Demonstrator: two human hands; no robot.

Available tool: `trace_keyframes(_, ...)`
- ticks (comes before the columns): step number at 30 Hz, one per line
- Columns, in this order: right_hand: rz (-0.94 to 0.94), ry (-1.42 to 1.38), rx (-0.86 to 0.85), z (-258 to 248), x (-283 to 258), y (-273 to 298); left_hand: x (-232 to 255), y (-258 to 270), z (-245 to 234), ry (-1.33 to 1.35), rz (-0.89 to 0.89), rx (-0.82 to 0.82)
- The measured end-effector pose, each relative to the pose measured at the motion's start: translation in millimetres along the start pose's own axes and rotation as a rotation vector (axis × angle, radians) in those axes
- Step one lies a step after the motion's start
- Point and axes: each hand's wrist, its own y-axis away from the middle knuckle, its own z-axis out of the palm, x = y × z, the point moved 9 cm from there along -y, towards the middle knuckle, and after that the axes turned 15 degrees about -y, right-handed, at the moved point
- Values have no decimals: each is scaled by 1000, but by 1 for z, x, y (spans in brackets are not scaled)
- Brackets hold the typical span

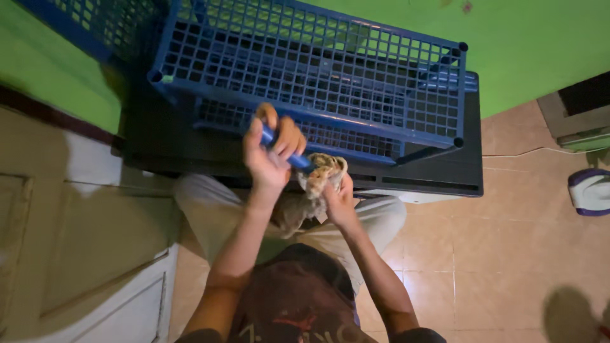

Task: The person disassembles a blue plastic shelving unit by removing the vertical support poles one at a time and wiping each with a cloth. The person then wipes the remaining grid panels and the black work surface before stacking the disassembled parts.

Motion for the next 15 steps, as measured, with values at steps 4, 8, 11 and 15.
trace_keyframes(4,-349,320,-21,-2,-2,15,-8,36,-10,-408,76,482)
trace_keyframes(8,-206,406,-186,-11,11,-1,-2,38,-11,-407,103,281)
trace_keyframes(11,-93,399,119,-38,-28,-26,-1,33,-21,-674,-66,42)
trace_keyframes(15,-385,436,-96,29,-127,-26,-21,40,-17,-1018,-97,-159)
